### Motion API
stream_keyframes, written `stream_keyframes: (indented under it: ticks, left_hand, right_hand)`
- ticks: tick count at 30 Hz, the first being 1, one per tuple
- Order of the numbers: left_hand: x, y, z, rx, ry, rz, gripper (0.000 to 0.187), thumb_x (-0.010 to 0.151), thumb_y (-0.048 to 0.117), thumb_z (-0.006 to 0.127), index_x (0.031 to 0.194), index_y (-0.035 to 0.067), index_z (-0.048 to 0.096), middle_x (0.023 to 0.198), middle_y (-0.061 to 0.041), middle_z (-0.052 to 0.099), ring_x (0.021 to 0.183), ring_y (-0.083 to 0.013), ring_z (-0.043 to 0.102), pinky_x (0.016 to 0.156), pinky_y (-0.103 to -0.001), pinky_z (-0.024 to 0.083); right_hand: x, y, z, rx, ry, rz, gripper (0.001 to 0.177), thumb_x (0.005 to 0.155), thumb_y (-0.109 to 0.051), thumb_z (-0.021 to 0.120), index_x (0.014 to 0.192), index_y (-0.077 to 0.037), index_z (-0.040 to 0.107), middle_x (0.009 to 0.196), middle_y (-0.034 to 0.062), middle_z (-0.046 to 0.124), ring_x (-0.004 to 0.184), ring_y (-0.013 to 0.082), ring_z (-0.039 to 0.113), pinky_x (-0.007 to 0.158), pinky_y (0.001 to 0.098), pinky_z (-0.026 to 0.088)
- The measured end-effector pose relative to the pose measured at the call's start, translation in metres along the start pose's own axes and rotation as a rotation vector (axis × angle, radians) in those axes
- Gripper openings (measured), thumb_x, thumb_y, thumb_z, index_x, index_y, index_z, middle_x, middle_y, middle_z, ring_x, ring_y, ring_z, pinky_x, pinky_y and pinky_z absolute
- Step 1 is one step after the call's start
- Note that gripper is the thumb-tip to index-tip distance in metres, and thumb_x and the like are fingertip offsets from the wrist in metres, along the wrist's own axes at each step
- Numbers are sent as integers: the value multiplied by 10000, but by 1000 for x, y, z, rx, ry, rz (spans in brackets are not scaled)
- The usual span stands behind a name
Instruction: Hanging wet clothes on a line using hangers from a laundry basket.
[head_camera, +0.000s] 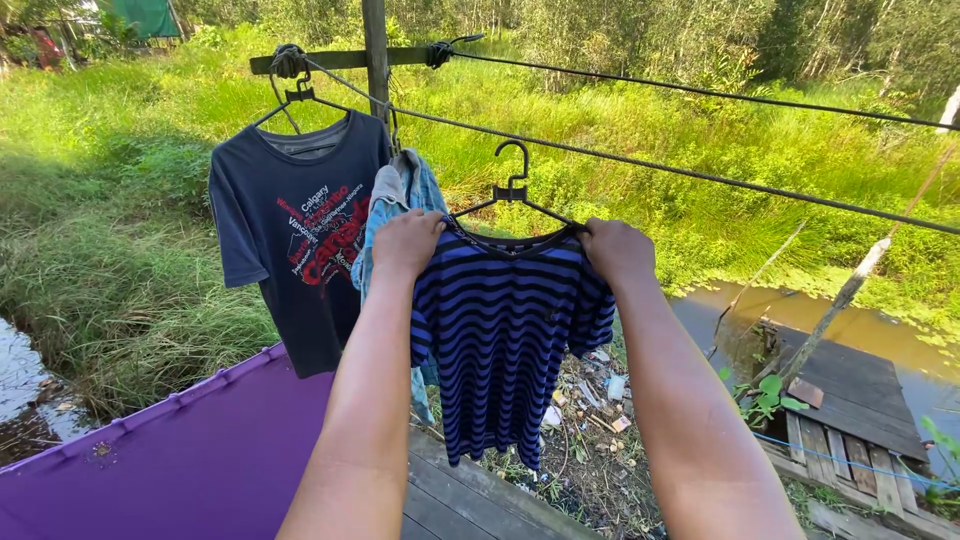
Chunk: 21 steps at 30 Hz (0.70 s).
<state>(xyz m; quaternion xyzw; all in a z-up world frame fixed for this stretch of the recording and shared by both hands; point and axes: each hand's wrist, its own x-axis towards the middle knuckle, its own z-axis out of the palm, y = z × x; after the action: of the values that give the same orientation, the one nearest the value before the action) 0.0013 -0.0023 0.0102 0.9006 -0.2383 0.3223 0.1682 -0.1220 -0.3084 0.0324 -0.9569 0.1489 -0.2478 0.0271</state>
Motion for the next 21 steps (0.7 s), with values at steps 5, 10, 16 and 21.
stream_keyframes:
  ticks: [5,10,16,21]
  left_hand:
    - [16,9,-11,75,134,34,251,978,406,611,1113,232,731,995,-63,718,928,-313,720,731,-483,572]
    - [14,12,-20,123,325,97,218,992,395,628,1031,209,736,934,-53,699,846,-304,716,670,-445,573]
    - [-5,0,-14,92,414,144,192,994,361,623,1017,193,715,930,-32,694,898,-277,710,713,-429,574]
    - [-16,-5,-17,99,353,124,197,993,360,632,1016,179,707,918,-42,689,907,-273,708,727,-427,576]
  right_hand:
    - [9,5,-4,22,69,7,359,1010,-487,547,1083,-188,731,1033,165,750,1001,393,709,830,541,559]
    - [9,-1,-19,56,88,21,364,1040,-478,552,1093,-164,729,1038,175,749,1015,400,707,845,537,557]
    - [12,-7,-12,50,115,-29,339,1008,-462,568,1101,-179,730,1057,169,731,1029,394,698,842,536,552]
    - [11,-15,-6,56,59,-10,341,1005,-479,569,1097,-192,730,1070,150,733,1042,382,693,839,539,555]
